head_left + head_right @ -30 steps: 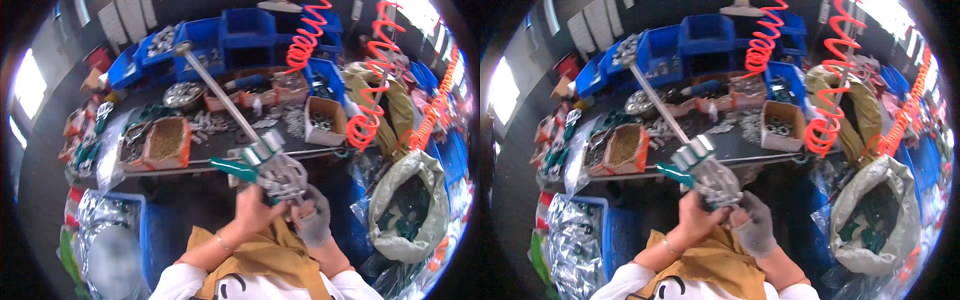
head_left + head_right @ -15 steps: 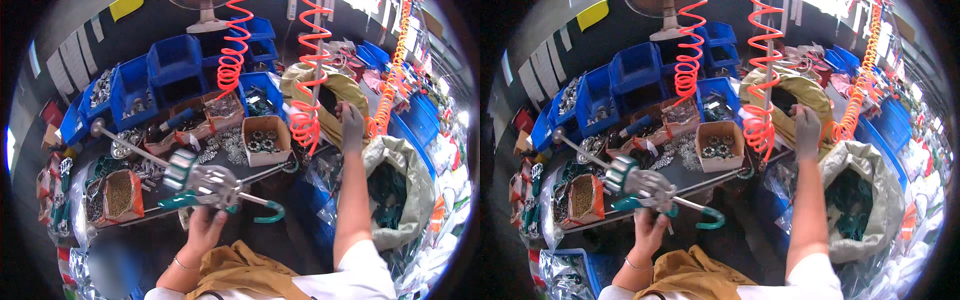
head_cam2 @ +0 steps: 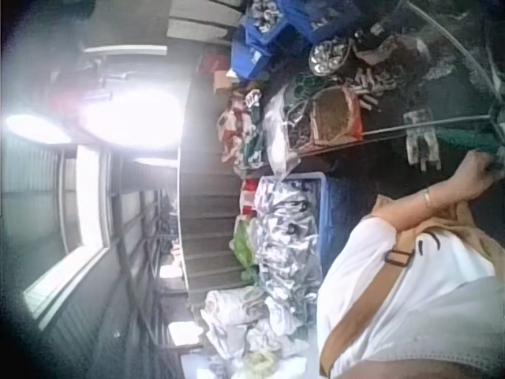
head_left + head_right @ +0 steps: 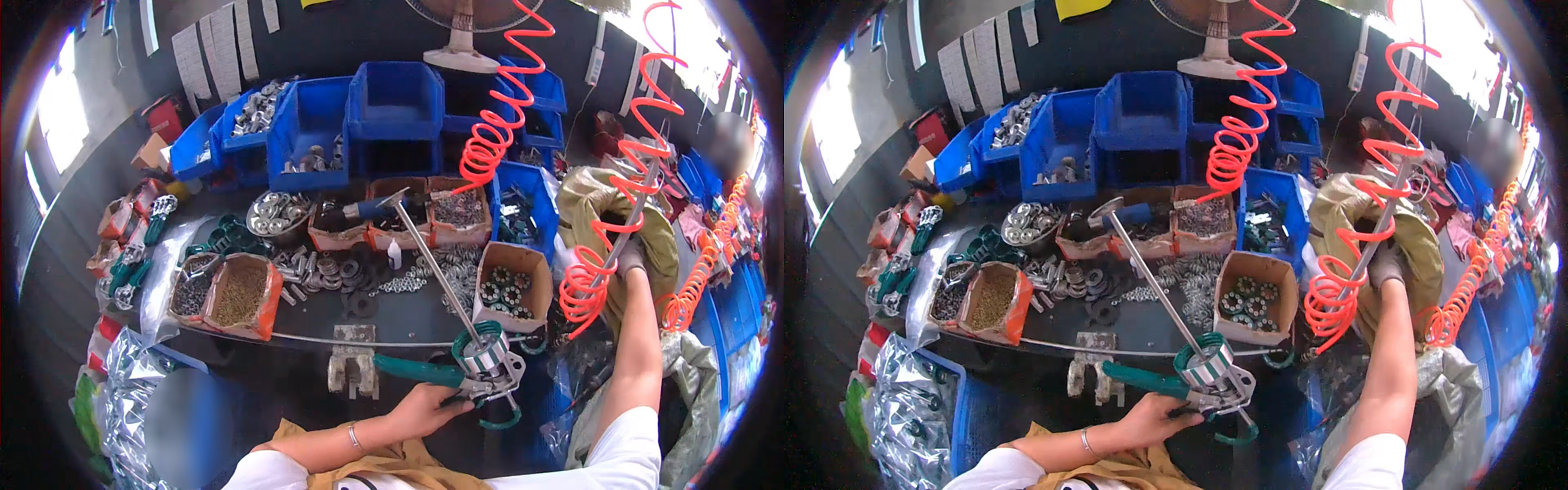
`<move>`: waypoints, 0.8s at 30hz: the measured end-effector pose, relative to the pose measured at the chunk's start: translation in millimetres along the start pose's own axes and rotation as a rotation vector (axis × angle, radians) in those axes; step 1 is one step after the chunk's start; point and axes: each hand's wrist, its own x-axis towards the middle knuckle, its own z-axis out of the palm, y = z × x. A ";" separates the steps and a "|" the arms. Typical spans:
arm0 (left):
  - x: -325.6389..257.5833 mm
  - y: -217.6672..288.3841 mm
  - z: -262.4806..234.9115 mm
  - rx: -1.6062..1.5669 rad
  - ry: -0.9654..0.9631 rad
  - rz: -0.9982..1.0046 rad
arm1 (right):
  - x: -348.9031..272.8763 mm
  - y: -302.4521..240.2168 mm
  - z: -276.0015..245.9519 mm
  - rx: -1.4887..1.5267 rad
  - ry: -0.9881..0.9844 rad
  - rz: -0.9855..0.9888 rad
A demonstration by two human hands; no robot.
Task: The person assembles industrial metal tools from hardware parts and caulking gun components, using a pneumatic screwdriver and an assembly jig to secure screws and washers. The assembled tools are then packaged into plastic bags.
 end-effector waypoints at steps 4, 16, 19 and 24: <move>18.0 -6.0 27.3 -0.439 -0.249 -0.115 | -17.9 75.8 -30.6 -0.468 0.301 -0.184; -4.5 14.9 99.2 -1.088 -0.113 -0.218 | -377.3 -86.1 -90.9 0.441 0.393 -0.480; -26.3 20.2 114.5 -1.061 -0.088 -0.155 | -398.0 -80.3 -86.1 0.308 0.487 -0.468; -46.4 3.7 105.2 -0.737 -0.186 -0.250 | -421.7 -63.2 -103.4 0.667 0.258 -0.356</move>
